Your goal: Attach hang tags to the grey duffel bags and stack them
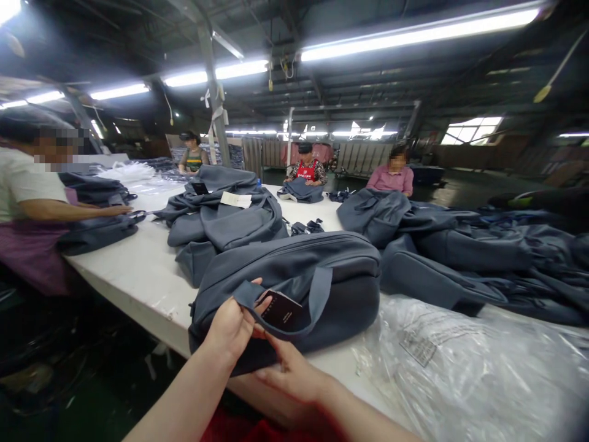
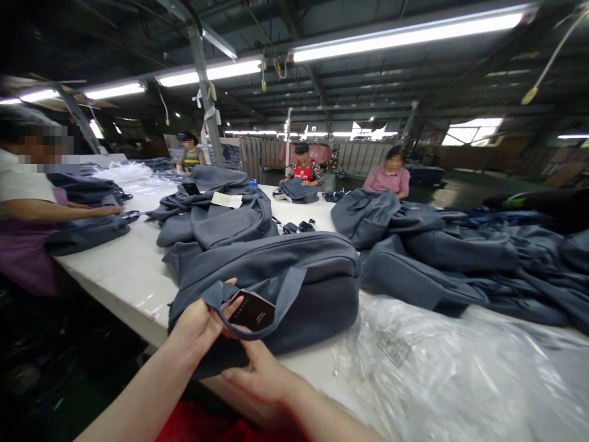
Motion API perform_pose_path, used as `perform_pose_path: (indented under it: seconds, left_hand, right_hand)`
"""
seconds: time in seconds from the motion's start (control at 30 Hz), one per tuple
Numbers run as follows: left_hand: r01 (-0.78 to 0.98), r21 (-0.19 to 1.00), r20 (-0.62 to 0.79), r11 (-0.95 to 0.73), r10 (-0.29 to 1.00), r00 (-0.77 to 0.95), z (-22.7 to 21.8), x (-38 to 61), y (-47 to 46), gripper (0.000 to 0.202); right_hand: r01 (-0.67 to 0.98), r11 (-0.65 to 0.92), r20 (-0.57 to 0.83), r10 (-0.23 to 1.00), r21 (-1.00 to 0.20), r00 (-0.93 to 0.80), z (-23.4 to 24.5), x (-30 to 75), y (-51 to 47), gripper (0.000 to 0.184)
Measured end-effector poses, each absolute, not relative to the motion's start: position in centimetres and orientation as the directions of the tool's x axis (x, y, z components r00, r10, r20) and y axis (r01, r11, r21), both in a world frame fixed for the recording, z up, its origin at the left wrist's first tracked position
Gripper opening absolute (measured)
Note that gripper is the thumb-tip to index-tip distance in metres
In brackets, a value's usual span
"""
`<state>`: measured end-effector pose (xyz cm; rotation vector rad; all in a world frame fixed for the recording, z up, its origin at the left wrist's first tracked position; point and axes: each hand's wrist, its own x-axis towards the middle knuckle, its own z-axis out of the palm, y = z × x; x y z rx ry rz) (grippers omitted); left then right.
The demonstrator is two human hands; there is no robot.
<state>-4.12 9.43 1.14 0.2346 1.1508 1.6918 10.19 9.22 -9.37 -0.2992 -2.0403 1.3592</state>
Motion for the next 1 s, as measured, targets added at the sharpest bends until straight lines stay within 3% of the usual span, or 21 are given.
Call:
perform_pose_path:
  seconds: [0.13, 0.23, 0.3, 0.4, 0.47, 0.53, 0.67, 0.8, 1.0]
  left_hand:
    - [-0.753, 0.658, -0.458, -0.008, 0.789, -0.409, 2.2, -4.2, 9.3, 0.03]
    - [-0.77, 0.638, -0.478, 0.0, 0.784, -0.396, 2.5, -4.3, 9.7, 0.032]
    - [-0.783, 0.622, -0.491, 0.006, 0.782, -0.384, 2.6, -4.2, 9.8, 0.03]
    - [-0.798, 0.602, -0.503, 0.005, 0.778, -0.375, 2.9, -3.9, 9.6, 0.031]
    - [-0.806, 0.592, -0.506, 0.0, 0.779, -0.371, 3.2, -3.8, 9.4, 0.033]
    - [-0.809, 0.587, -0.506, 0.002, 0.781, -0.366, 3.4, -3.8, 9.2, 0.036]
    - [-0.801, 0.597, -0.511, 0.03, 0.784, -0.352, 3.0, -4.5, 9.2, 0.035]
    - [-0.77, 0.636, -0.489, 0.06, 0.803, -0.341, 2.4, -5.6, 9.8, 0.03]
    - [-0.726, 0.667, -0.503, 0.168, 0.82, -0.272, 2.2, -7.0, 10.5, 0.026]
  right_hand:
    - [-0.304, 0.239, 0.386, 0.634, -0.922, -0.671, -11.1, 7.8, 8.0, 0.056]
    - [-0.228, 0.221, 0.318, 0.695, -0.948, -0.645, -11.9, 7.3, 5.7, 0.042]
    - [-0.159, 0.334, 0.356, 0.694, -0.929, -0.625, -12.1, 7.2, 4.7, 0.054]
    - [-0.105, 0.559, 0.491, 0.604, -0.823, -0.628, -11.8, 6.6, 5.2, 0.078]
    - [-0.112, 0.634, 0.54, 0.538, -0.766, -0.647, -11.4, 5.9, 6.2, 0.084]
    - [-0.129, 0.638, 0.552, 0.527, -0.759, -0.646, -10.8, 5.2, 6.8, 0.083]
    - [-0.093, 0.554, 0.495, 0.64, -0.827, -0.587, -9.9, 5.0, 5.7, 0.08]
    - [-0.045, 0.548, 0.46, 0.652, -0.835, -0.603, -10.4, 6.2, 4.4, 0.064]
    - [0.166, 0.583, 0.379, 0.692, -0.796, -0.614, -12.1, 9.6, 6.3, 0.034]
